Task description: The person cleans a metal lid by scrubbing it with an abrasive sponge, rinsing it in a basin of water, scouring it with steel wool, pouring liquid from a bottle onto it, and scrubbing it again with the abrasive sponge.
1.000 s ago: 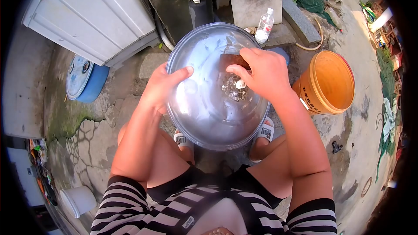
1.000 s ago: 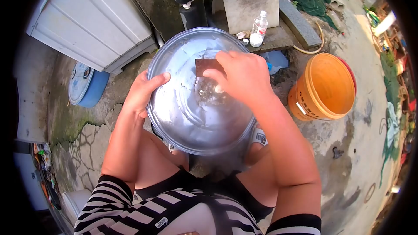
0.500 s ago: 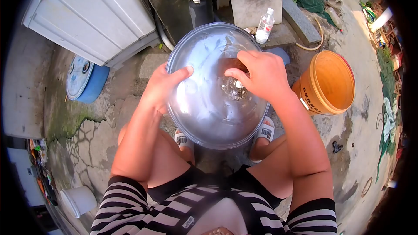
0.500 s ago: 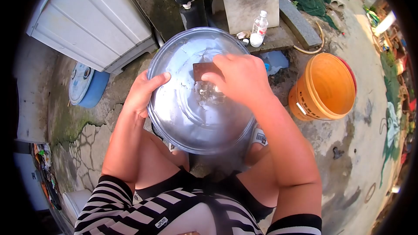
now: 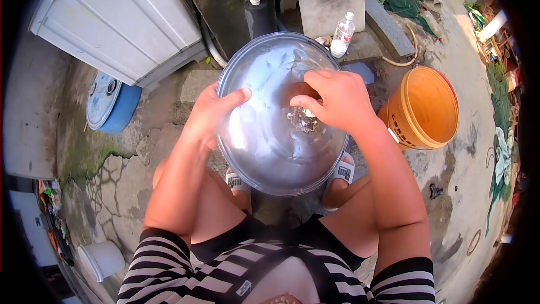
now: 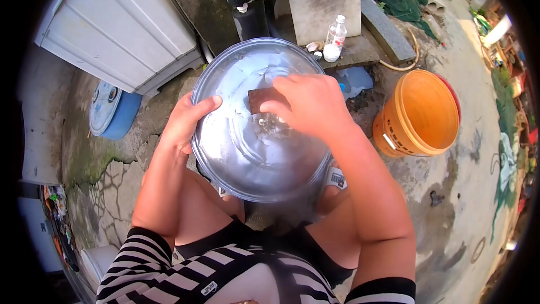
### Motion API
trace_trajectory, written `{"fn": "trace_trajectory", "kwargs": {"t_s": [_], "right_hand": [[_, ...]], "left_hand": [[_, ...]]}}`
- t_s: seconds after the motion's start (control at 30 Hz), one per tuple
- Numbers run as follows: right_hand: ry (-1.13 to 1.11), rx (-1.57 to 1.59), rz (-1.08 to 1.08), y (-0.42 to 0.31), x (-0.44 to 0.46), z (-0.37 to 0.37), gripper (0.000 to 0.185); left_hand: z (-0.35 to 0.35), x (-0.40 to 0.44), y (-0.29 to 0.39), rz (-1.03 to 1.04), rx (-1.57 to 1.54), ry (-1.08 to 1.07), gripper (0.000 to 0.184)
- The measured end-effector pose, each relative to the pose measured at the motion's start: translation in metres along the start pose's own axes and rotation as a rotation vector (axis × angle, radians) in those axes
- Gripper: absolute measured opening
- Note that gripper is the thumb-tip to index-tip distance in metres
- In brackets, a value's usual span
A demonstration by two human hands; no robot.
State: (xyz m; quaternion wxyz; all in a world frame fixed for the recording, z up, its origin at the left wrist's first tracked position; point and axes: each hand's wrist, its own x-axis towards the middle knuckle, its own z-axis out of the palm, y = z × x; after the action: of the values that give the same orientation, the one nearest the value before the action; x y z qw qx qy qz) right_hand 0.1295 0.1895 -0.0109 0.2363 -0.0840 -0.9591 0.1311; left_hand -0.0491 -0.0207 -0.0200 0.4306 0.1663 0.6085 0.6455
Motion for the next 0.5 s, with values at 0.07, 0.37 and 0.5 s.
{"fn": "trace_trajectory", "kwargs": {"t_s": [0.07,0.37,0.5], "right_hand": [[0.012,-0.037,0.056,0.0002,-0.0012,0.0014,0.039],[0.012,-0.032,0.172,-0.0001,-0.0036,0.0032,0.044],[0.079,0.020,0.415,0.0032,0.0001,-0.0033,0.049]], "left_hand": [[-0.0009,0.0005,0.0031,-0.011,-0.004,-0.026,0.046],[0.0035,-0.0010,0.0014,-0.004,-0.077,0.005,0.048],[0.0078,-0.0039,-0.0020,0.035,-0.092,0.018,0.050]]}}
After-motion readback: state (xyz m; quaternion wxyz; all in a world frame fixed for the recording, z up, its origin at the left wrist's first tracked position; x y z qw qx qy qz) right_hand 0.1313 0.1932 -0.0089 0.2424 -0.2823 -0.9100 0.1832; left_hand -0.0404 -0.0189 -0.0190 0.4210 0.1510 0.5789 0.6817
